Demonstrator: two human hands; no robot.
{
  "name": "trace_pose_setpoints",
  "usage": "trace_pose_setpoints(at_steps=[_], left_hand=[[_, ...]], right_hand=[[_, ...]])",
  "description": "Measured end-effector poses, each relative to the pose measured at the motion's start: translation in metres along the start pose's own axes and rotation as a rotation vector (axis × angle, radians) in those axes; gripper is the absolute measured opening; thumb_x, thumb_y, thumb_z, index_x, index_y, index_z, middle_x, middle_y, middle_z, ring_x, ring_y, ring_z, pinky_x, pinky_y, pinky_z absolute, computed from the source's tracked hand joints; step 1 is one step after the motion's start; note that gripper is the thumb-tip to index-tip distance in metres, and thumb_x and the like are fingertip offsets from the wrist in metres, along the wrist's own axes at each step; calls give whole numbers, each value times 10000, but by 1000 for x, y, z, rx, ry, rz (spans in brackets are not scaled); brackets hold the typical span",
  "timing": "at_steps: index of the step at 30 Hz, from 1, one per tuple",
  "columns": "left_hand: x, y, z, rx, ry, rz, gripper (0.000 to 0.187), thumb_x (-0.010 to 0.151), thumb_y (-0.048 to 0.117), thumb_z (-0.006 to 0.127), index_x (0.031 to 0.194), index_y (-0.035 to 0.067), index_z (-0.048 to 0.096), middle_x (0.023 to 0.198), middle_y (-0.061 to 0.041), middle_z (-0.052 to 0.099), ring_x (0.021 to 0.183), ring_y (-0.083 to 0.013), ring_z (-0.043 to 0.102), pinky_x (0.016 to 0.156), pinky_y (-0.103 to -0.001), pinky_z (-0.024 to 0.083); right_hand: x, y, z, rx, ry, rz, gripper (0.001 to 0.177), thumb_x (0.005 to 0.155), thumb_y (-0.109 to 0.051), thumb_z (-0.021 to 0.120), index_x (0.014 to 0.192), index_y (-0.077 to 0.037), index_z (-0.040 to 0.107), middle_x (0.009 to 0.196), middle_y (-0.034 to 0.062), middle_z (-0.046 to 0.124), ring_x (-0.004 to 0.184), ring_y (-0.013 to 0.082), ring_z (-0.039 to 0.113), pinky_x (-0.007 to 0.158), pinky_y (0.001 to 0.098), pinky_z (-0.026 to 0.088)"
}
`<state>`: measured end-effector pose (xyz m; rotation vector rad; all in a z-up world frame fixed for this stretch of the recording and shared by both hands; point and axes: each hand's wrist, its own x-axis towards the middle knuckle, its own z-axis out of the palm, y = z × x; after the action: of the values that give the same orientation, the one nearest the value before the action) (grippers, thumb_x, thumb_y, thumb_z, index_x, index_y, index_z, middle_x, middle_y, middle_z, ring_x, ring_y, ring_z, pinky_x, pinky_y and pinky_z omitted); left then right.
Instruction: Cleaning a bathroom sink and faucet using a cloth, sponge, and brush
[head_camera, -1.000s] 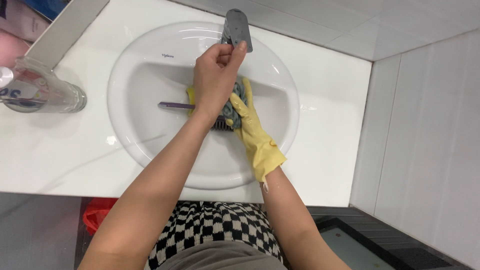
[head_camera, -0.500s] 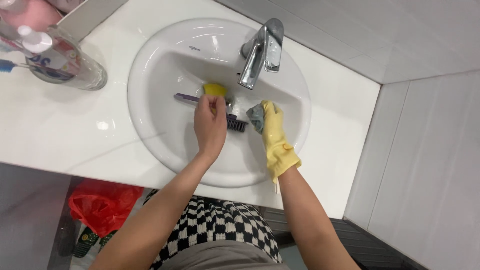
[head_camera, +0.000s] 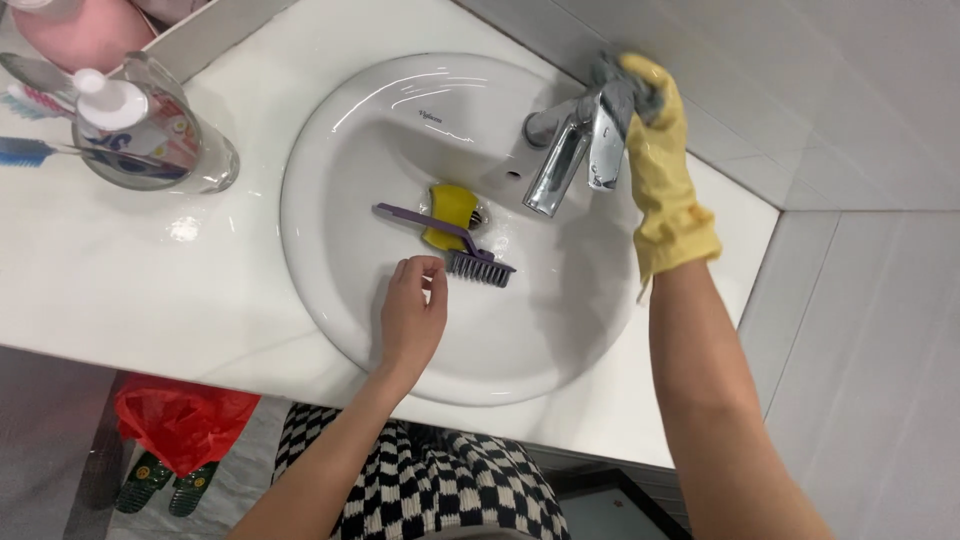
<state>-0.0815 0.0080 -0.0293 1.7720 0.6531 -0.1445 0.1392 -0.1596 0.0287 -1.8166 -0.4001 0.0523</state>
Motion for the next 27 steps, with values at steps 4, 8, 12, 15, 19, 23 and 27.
trace_pose_setpoints(at_steps=[4, 8, 12, 15, 19, 23, 27], left_hand=[[15, 10, 14, -51, -34, 100, 102, 873, 110, 462, 955, 80, 513, 856, -96, 519, 828, -272, 570, 684, -355, 480], [28, 16, 33, -74, -50, 101, 111, 850, 137, 460, 927, 108, 535, 945, -9, 566, 821, -168, 553, 728, -330, 453], [31, 19, 36, -60, -96, 73, 152, 850, 166, 449, 963, 115, 537, 971, 4, 562, 849, -143, 557, 726, -321, 449], [30, 14, 38, -24, -77, 98, 130, 850, 157, 449, 935, 108, 534, 939, 1, 566, 867, -172, 535, 738, -344, 434], [27, 10, 39, -10, -107, 77, 144, 827, 144, 458, 939, 106, 539, 960, -15, 564, 926, -196, 506, 731, -349, 439], [23, 10, 30, 16, -165, 41, 176, 856, 185, 443, 988, 95, 517, 1008, -47, 518, 969, -250, 486, 689, -389, 440], [27, -2, 14, 49, -52, 36, 247, 828, 177, 493, 1062, 100, 514, 1053, -77, 474, 997, -291, 488, 714, -416, 447]], right_hand=[[43, -43, 38, 65, -407, 197, 308, 824, -204, 655, 1079, -51, 572, 1093, 113, 575, 970, 148, 559, 876, 276, 484], [75, -20, 37, 185, -681, 642, 270, 738, -143, 679, 981, -35, 631, 1238, 4, 516, 853, 132, 624, 616, 189, 578], [50, 8, 22, 0, -711, 156, 347, 852, -202, 598, 1125, 3, 533, 1199, 172, 526, 1078, 272, 564, 883, 335, 531], [-9, -24, 32, -53, 79, 735, 364, 698, -389, 454, 918, -149, 618, 840, 18, 650, 784, 153, 627, 752, 269, 502], [-83, 29, 11, -627, 103, 361, 369, 764, -126, 575, 1124, -105, 494, 1026, 97, 555, 940, 232, 525, 816, 308, 450], [-107, 13, 45, -482, 52, 343, 54, 691, -108, 523, 724, -137, 490, 789, 12, 456, 695, 124, 398, 577, 250, 350], [-89, 6, 121, -5, 175, 215, 334, 833, -49, 561, 1160, -100, 520, 1168, 68, 547, 1045, 166, 551, 933, 268, 448]])
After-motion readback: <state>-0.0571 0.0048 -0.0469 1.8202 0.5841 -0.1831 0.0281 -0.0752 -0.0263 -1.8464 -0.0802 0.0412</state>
